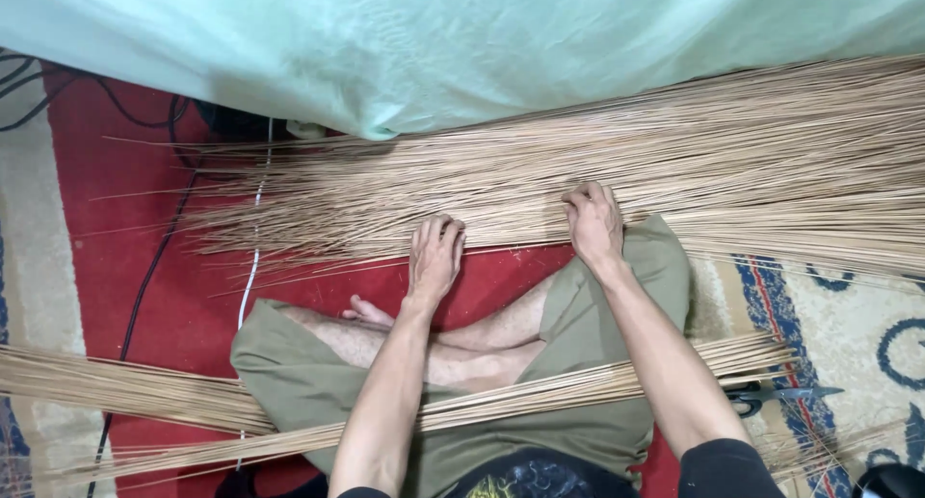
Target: Sorting and aligning thin bamboo sticks into bundles while sitting on the floor.
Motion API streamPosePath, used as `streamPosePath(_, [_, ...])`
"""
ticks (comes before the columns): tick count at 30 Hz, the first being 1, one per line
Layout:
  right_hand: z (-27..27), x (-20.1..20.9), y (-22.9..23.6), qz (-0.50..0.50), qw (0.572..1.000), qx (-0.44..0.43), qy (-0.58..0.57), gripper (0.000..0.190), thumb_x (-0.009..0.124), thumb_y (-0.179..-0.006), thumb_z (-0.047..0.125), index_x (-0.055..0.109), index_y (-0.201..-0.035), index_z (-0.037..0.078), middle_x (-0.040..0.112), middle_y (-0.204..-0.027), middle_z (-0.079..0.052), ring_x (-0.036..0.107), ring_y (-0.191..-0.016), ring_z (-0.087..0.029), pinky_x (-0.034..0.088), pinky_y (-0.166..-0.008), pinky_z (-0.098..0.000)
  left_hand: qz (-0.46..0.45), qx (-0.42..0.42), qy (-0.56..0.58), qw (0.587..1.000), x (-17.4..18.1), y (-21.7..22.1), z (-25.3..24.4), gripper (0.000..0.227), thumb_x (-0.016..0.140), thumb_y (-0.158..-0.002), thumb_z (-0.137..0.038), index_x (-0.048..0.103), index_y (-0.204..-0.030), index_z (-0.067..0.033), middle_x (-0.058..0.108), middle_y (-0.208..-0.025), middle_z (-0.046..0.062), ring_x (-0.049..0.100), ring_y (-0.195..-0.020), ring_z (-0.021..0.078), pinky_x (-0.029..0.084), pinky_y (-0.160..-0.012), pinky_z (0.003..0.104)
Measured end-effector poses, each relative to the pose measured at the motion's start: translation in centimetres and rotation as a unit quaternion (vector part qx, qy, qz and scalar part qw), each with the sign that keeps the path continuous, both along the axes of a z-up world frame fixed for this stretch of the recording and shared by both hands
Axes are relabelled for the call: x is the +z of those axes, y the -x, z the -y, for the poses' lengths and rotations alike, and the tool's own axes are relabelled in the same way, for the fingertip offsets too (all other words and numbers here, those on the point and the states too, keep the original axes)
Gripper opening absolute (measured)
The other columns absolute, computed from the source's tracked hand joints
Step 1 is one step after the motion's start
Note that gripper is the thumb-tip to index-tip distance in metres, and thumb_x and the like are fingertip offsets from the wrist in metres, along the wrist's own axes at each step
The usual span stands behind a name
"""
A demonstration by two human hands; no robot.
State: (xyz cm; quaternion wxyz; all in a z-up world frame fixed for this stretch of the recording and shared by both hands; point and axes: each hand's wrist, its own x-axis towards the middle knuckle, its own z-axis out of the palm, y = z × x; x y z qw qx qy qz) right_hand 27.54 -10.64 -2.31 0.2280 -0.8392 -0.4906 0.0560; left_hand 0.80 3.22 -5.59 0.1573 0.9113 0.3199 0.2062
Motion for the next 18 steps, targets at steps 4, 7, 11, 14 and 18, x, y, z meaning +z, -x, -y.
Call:
streamPosePath(4, [-0.1, -1.4, -0.1, -0.009, 1.000, -0.012, 0.012, 0.008, 0.074, -0.093, 0.015, 0.078, -0.099, 0.017, 0.064, -0.105, -0.004, 0.063, -0.107, -0.029, 0.055, -0.093, -0.0420, -0.026, 0.013, -0.028, 0.999, -1.0, -0.4, 0.3, 0.019, 0.058, -0.105, -0.028, 0.065, -0.120, -0.0181, 0.059, -0.117, 0.005, 0.057, -0.125, 0.0259, 0.045, -0.106, 0.042])
streamPosePath(7, [-0.3, -1.2, 0.0, -0.003, 1.000, -0.012, 0.003, 0.006, 0.074, -0.093, 0.016, 0.077, -0.098, 0.017, 0.064, -0.105, -0.004, 0.061, -0.107, -0.029, 0.054, -0.093, -0.0431, -0.032, 0.012, -0.045, 0.998, -1.6, -0.5, 0.1, 0.021, 0.054, -0.108, -0.028, 0.062, -0.123, -0.0161, 0.058, -0.119, 0.008, 0.056, -0.126, 0.0283, 0.044, -0.108, 0.044])
streamPosePath(11, [-0.1, -1.3, 0.1, 0.045, 0.999, -0.009, 0.028, 0.007, 0.071, -0.096, 0.021, 0.077, -0.099, 0.022, 0.063, -0.103, 0.001, 0.060, -0.106, -0.022, 0.051, -0.094, -0.0388, -0.043, 0.018, -0.064, 0.997, -2.4, -0.7, 0.1, 0.025, 0.053, -0.108, -0.031, 0.059, -0.129, -0.0176, 0.057, -0.120, 0.008, 0.054, -0.127, 0.0276, 0.042, -0.109, 0.045])
streamPosePath(14, [0.1, -1.3, 0.4, 0.058, 0.998, -0.009, 0.014, 0.006, 0.070, -0.098, 0.024, 0.076, -0.100, 0.023, 0.064, -0.100, 0.002, 0.062, -0.105, -0.020, 0.047, -0.100, -0.0383, -0.029, 0.026, -0.082, 0.996, -1.7, -0.8, 0.3, 0.028, 0.056, -0.106, -0.031, 0.058, -0.132, -0.0193, 0.056, -0.123, 0.007, 0.054, -0.128, 0.0269, 0.040, -0.109, 0.047])
streamPosePath(18, [0.9, -0.9, 0.7, 0.099, 0.995, 0.005, -0.010, 0.009, 0.065, -0.103, 0.029, 0.074, -0.104, 0.027, 0.066, -0.101, 0.005, 0.064, -0.109, -0.015, 0.038, -0.112, -0.0387, 0.004, 0.000, -0.095, 0.995, -0.5, -1.1, 0.7, 0.032, 0.055, -0.106, -0.034, 0.060, -0.134, -0.0191, 0.058, -0.125, 0.008, 0.053, -0.131, 0.0253, 0.035, -0.114, 0.050])
